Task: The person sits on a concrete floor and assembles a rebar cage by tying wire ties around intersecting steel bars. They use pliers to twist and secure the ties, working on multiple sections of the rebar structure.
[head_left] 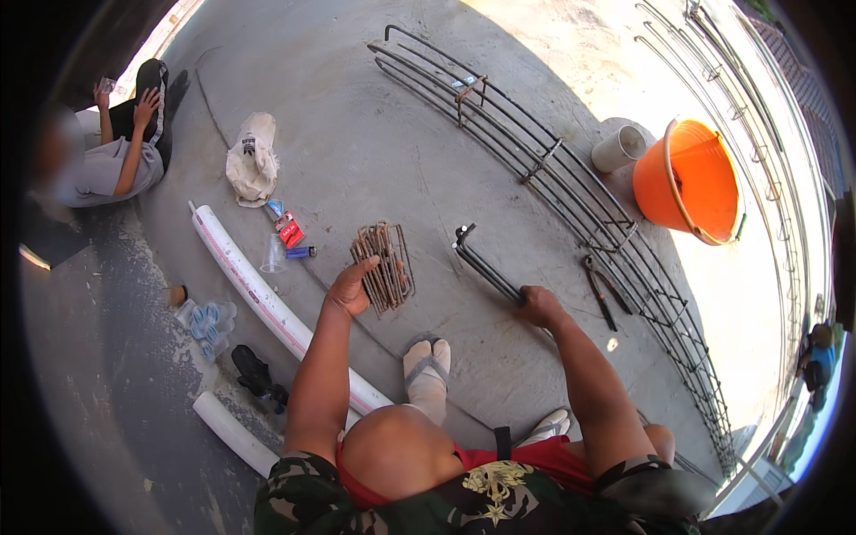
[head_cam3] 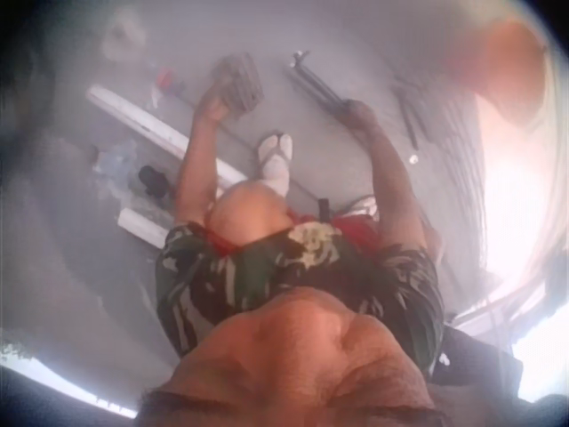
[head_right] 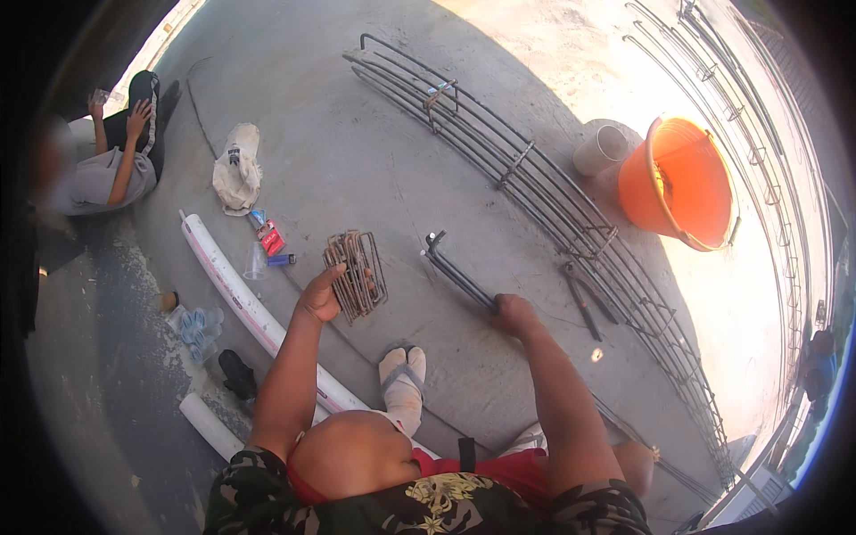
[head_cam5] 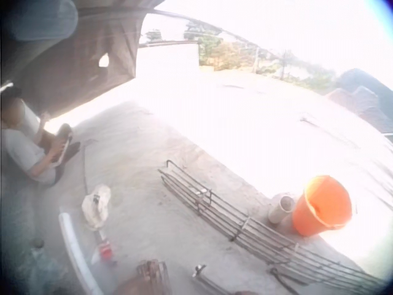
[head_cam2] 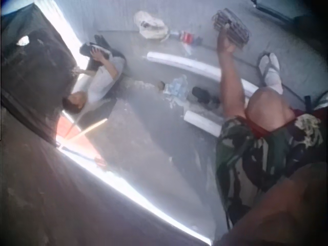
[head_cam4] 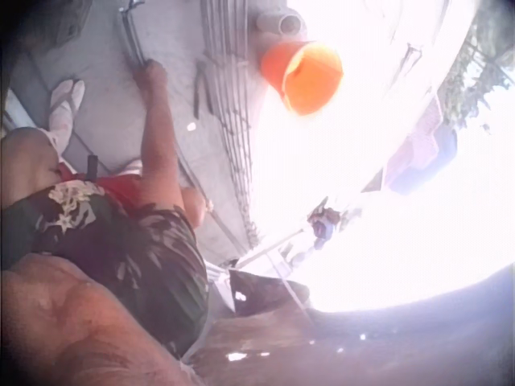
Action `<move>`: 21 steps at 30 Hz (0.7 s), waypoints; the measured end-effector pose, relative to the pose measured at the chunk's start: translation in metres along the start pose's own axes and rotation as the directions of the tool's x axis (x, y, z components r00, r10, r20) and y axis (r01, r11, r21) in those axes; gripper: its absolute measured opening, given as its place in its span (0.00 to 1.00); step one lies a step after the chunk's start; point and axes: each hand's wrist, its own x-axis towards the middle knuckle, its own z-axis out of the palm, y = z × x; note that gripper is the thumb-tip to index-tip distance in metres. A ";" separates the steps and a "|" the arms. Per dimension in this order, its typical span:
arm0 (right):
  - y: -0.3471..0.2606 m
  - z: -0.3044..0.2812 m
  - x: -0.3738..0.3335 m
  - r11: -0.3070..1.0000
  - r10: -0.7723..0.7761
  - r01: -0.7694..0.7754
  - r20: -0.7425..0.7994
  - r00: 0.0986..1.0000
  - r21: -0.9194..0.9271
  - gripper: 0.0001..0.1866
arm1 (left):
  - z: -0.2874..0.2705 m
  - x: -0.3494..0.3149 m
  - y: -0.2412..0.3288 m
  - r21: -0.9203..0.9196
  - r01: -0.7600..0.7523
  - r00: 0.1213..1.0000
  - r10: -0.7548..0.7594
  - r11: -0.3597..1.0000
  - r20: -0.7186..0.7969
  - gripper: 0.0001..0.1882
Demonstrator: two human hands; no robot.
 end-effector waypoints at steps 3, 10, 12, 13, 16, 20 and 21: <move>0.000 -0.004 -0.004 1.000 -0.014 0.014 -0.014 1.000 0.020 0.20 | 0.001 0.001 -0.002 0.010 0.004 1.000 -0.004 1.000 -0.010 0.22; 0.005 0.001 -0.008 0.993 -0.060 0.058 0.014 0.998 0.106 0.19 | 0.004 0.010 -0.006 0.054 0.072 0.997 -0.073 0.996 0.006 0.23; 0.004 -0.003 -0.011 0.981 -0.083 0.067 0.086 0.993 0.180 0.18 | 0.002 0.014 -0.006 0.063 0.106 0.994 -0.108 0.992 0.016 0.24; 0.000 -0.007 -0.013 0.974 -0.075 0.041 0.145 0.987 0.225 0.17 | 0.002 0.015 -0.006 0.066 0.122 0.992 -0.123 0.990 0.019 0.24; -0.018 -0.021 -0.025 0.939 -0.036 -0.076 0.317 0.948 0.335 0.15 | 0.017 0.015 -0.003 0.130 0.137 0.985 -0.150 0.982 0.090 0.25; -0.022 -0.018 -0.032 0.909 -0.055 -0.123 0.407 0.912 0.398 0.13 | 0.032 0.021 0.000 0.197 0.144 0.975 -0.173 0.970 0.140 0.24; -0.027 -0.020 -0.035 0.909 -0.063 -0.120 0.417 0.907 0.398 0.13 | 0.031 0.023 0.001 0.205 0.135 0.974 -0.167 0.969 0.150 0.25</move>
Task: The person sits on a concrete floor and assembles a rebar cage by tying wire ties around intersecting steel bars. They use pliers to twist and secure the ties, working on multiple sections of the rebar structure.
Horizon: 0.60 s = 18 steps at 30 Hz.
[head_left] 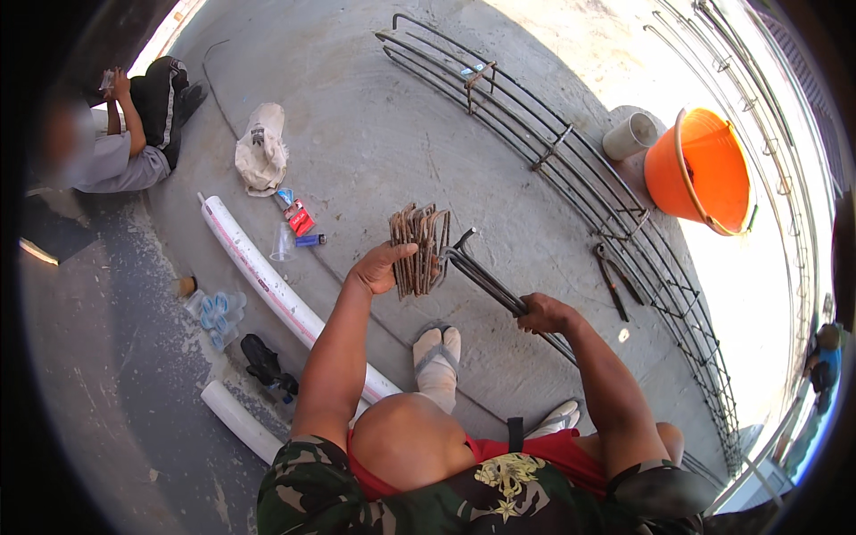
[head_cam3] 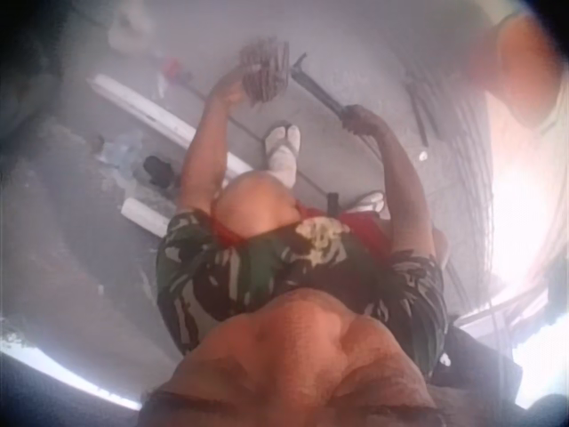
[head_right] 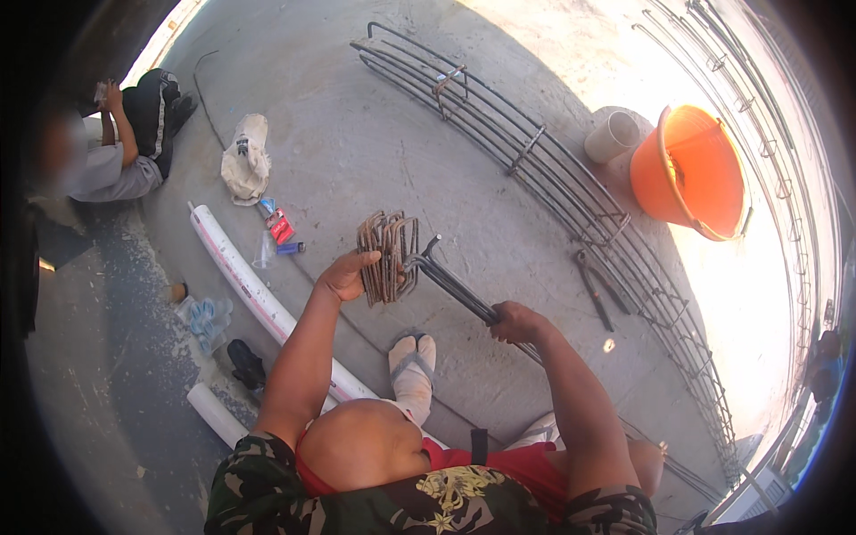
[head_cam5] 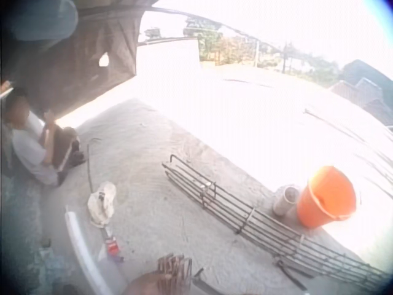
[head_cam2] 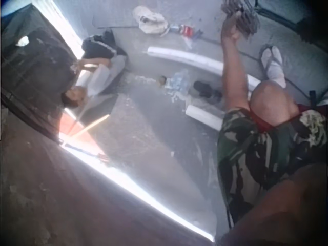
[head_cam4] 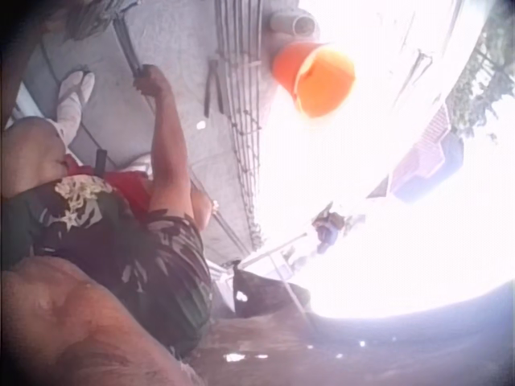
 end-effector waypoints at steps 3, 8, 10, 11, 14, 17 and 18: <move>-0.009 0.002 -0.008 1.000 -0.020 0.020 0.040 0.999 0.002 0.13 | -0.002 -0.005 0.000 0.023 0.006 1.000 -0.006 1.000 0.023 0.25; -0.005 0.007 -0.002 0.999 -0.033 0.035 0.051 0.998 -0.031 0.15 | -0.003 -0.010 -0.002 0.016 0.016 1.000 -0.016 1.000 0.001 0.25; 0.015 0.017 0.014 0.966 -0.169 0.142 -0.114 0.979 -0.216 0.15 | -0.005 -0.007 -0.009 -0.007 -0.007 1.000 0.007 1.000 -0.017 0.25; 0.027 0.023 0.022 0.933 -0.243 0.177 -0.187 0.952 -0.313 0.15 | -0.007 -0.004 -0.011 -0.020 -0.004 1.000 0.003 1.000 -0.030 0.25; 0.034 0.040 0.031 0.944 -0.228 0.120 -0.346 0.910 -0.307 0.17 | -0.021 -0.008 -0.016 -0.050 0.003 0.996 -0.007 0.999 -0.090 0.25; 0.035 0.070 0.037 0.964 -0.129 -0.047 -0.619 0.775 -0.260 0.21 | -0.029 -0.013 -0.020 -0.067 0.018 0.991 -0.027 0.998 -0.134 0.24; 0.031 0.075 0.038 0.957 -0.089 -0.115 -0.647 0.758 -0.266 0.23 | -0.024 -0.018 -0.018 -0.077 0.010 0.989 -0.021 0.997 -0.146 0.24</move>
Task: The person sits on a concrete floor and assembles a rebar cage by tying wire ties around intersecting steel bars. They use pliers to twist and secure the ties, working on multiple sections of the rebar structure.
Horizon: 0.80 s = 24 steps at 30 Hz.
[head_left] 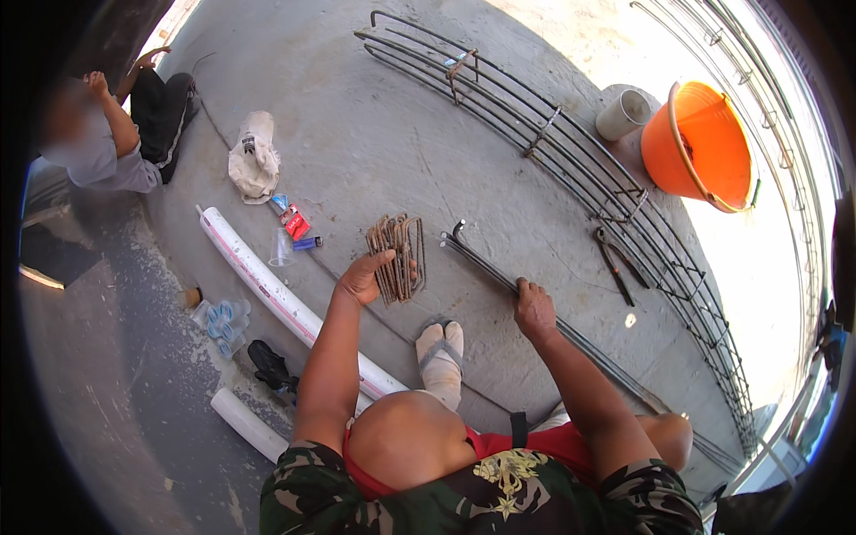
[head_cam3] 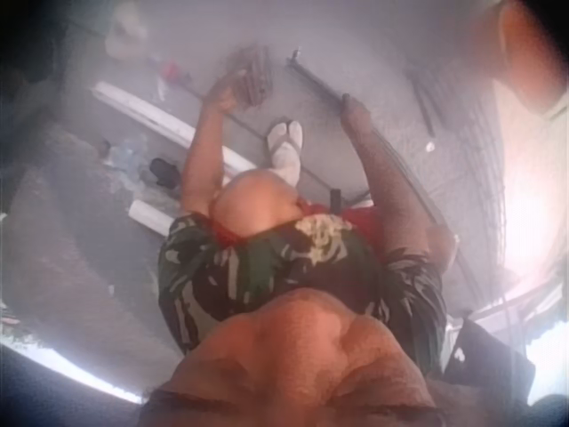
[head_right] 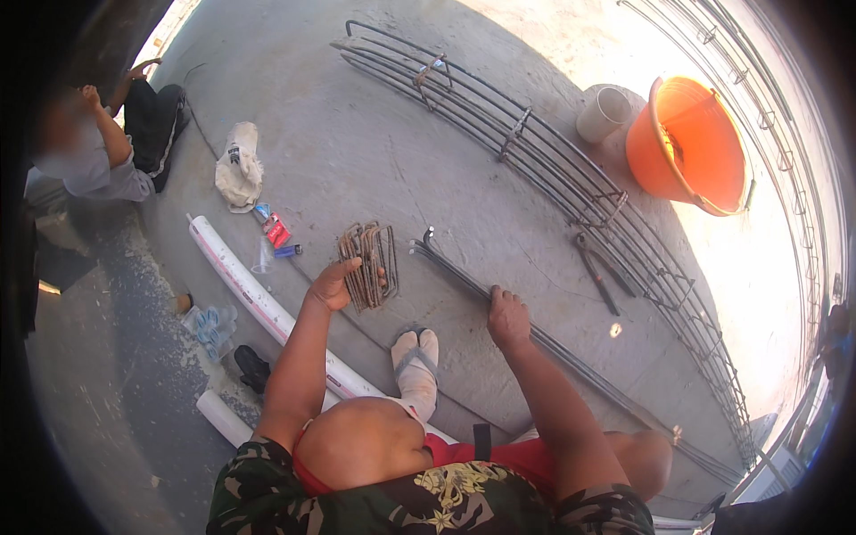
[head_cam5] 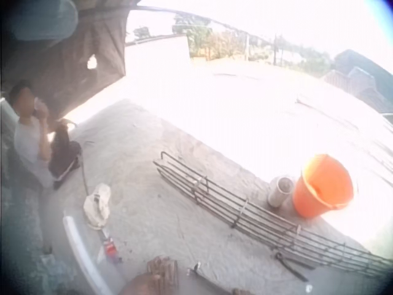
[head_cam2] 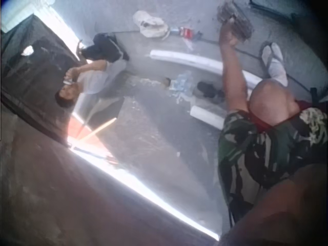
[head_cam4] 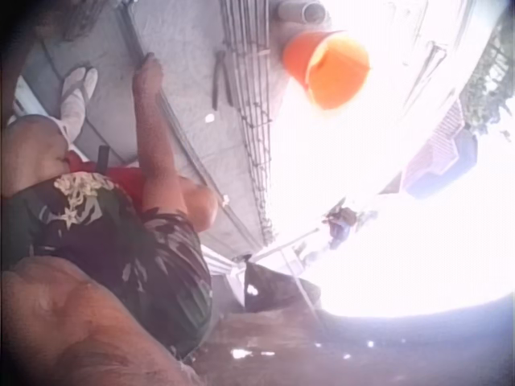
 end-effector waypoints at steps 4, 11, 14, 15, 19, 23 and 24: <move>-0.033 -0.005 -0.018 0.965 -0.022 -0.015 -0.137 0.990 -0.262 0.27 | -0.008 -0.008 0.000 -0.036 -0.016 0.999 0.015 0.999 -0.032 0.23; -0.056 -0.012 -0.009 0.961 -0.130 0.094 -0.125 0.984 -0.261 0.39 | -0.018 -0.004 0.001 -0.028 -0.041 0.998 0.040 0.999 -0.049 0.24; -0.073 -0.014 0.009 0.951 -0.174 0.103 -0.231 0.957 -0.292 0.42 | -0.014 -0.002 0.003 -0.029 -0.040 0.998 0.038 0.999 -0.047 0.24; -0.078 -0.014 0.015 0.946 -0.166 0.104 -0.184 0.969 -0.306 0.40 | -0.015 -0.003 0.003 -0.030 -0.038 0.998 0.037 0.999 -0.044 0.24; -0.081 0.000 0.035 0.894 -0.146 0.093 -0.089 0.985 -0.439 0.29 | -0.015 -0.001 0.003 -0.024 -0.031 0.999 0.031 0.999 -0.014 0.23; -0.075 -0.004 0.054 0.887 -0.155 0.169 0.068 0.986 -0.430 0.19 | -0.017 0.000 0.003 -0.015 -0.018 0.999 0.018 1.000 -0.033 0.23; -0.076 -0.007 0.057 0.899 -0.150 0.157 0.050 0.987 -0.409 0.18 | -0.016 -0.002 0.003 -0.013 -0.017 0.999 0.017 1.000 -0.039 0.23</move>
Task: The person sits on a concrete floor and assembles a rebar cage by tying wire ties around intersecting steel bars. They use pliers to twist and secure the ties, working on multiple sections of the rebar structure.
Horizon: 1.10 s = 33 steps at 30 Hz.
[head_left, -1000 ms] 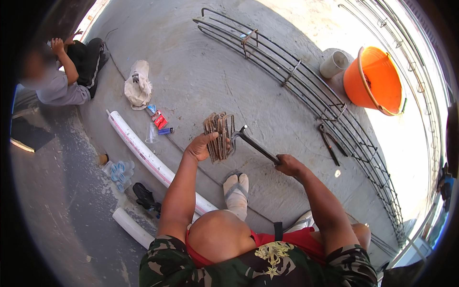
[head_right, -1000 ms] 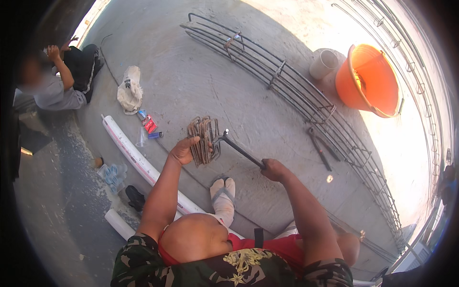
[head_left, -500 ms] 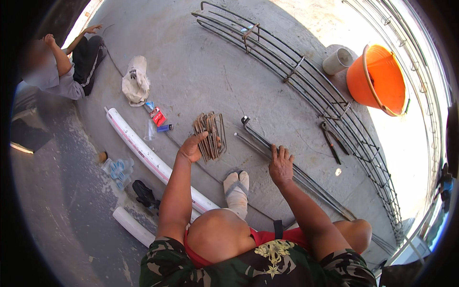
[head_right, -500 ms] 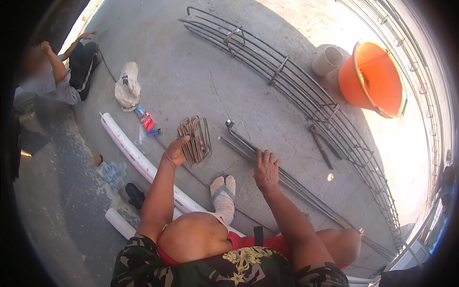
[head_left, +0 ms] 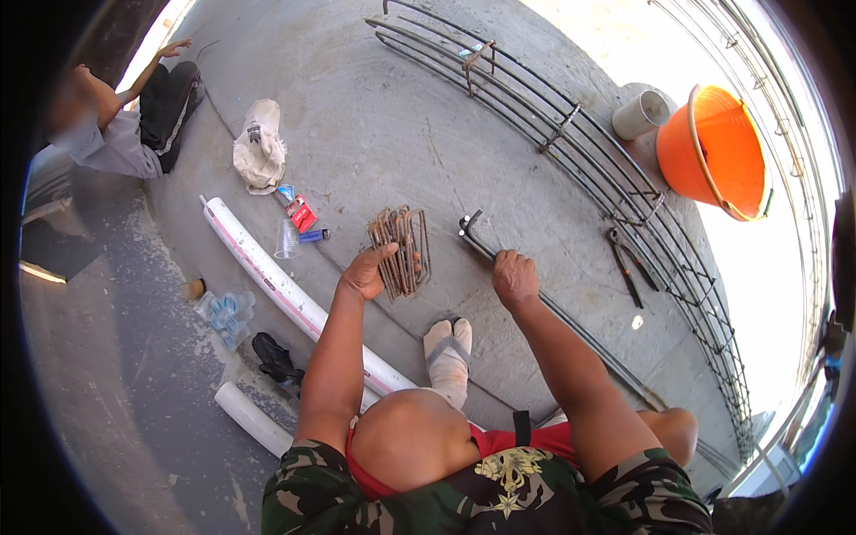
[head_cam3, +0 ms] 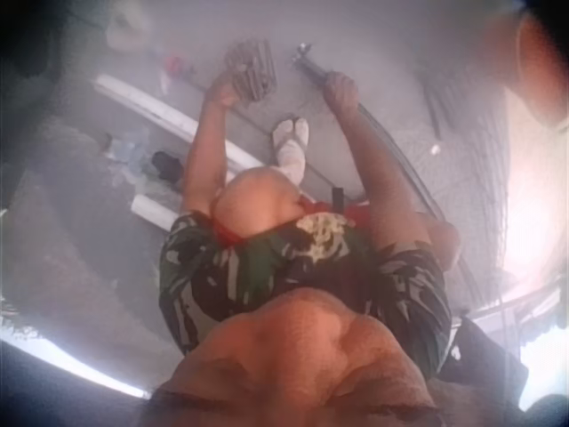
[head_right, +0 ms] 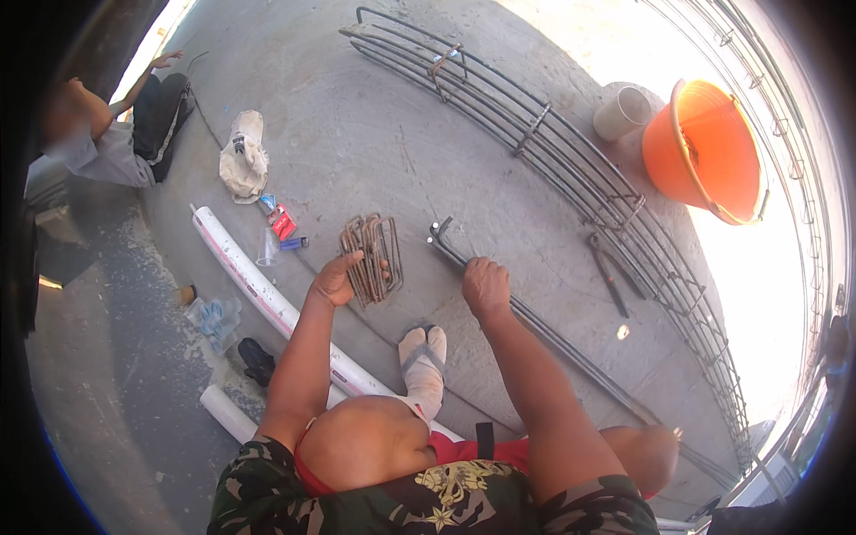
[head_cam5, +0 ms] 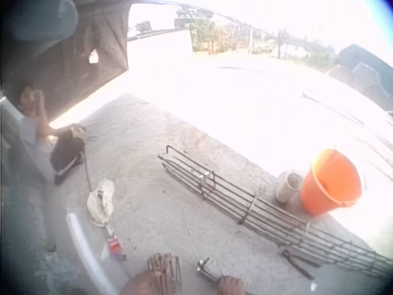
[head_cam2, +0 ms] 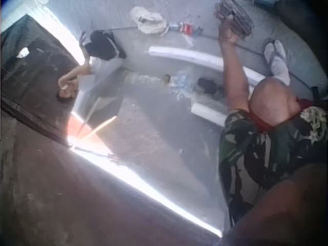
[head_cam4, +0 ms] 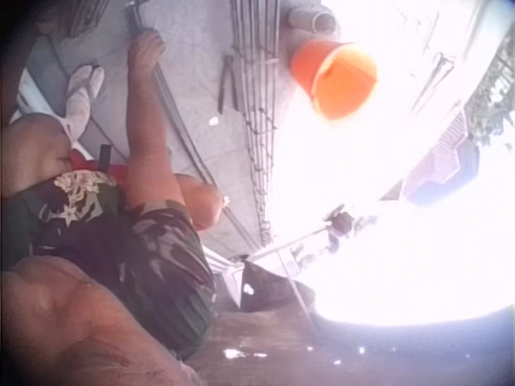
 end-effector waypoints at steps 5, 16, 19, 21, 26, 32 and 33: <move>-0.016 -0.014 0.000 0.997 0.026 -0.014 -0.153 0.988 0.076 0.21 | -0.008 0.001 -0.001 -0.020 0.013 1.000 -0.013 1.000 -0.005 0.24; -0.062 -0.048 0.039 0.864 0.276 -0.192 -0.119 0.954 0.465 0.39 | -0.011 0.000 0.002 -0.068 -0.014 1.000 0.015 0.998 0.013 0.22; -0.054 -0.033 0.059 0.734 0.341 -0.234 -0.048 0.939 0.638 0.31 | -0.012 0.000 0.005 -0.073 0.007 1.000 -0.006 0.997 0.015 0.22; -0.047 -0.025 0.070 0.648 0.373 -0.256 -0.006 0.928 0.717 0.27 | -0.013 0.001 0.007 -0.080 0.005 1.000 -0.003 0.997 0.016 0.22; -0.063 -0.020 0.072 0.680 0.448 -0.340 0.000 0.894 0.649 0.20 | -0.022 0.002 0.007 -0.075 -0.013 1.000 0.013 0.997 0.004 0.23; -0.050 -0.018 0.078 0.669 0.366 -0.243 -0.028 0.930 0.702 0.23 | -0.021 0.004 0.009 -0.072 -0.006 1.000 0.007 0.997 0.008 0.24; -0.047 -0.022 0.078 0.667 0.326 -0.233 0.004 0.945 0.708 0.23 | -0.019 0.002 0.010 -0.075 -0.008 1.000 0.009 0.997 0.005 0.24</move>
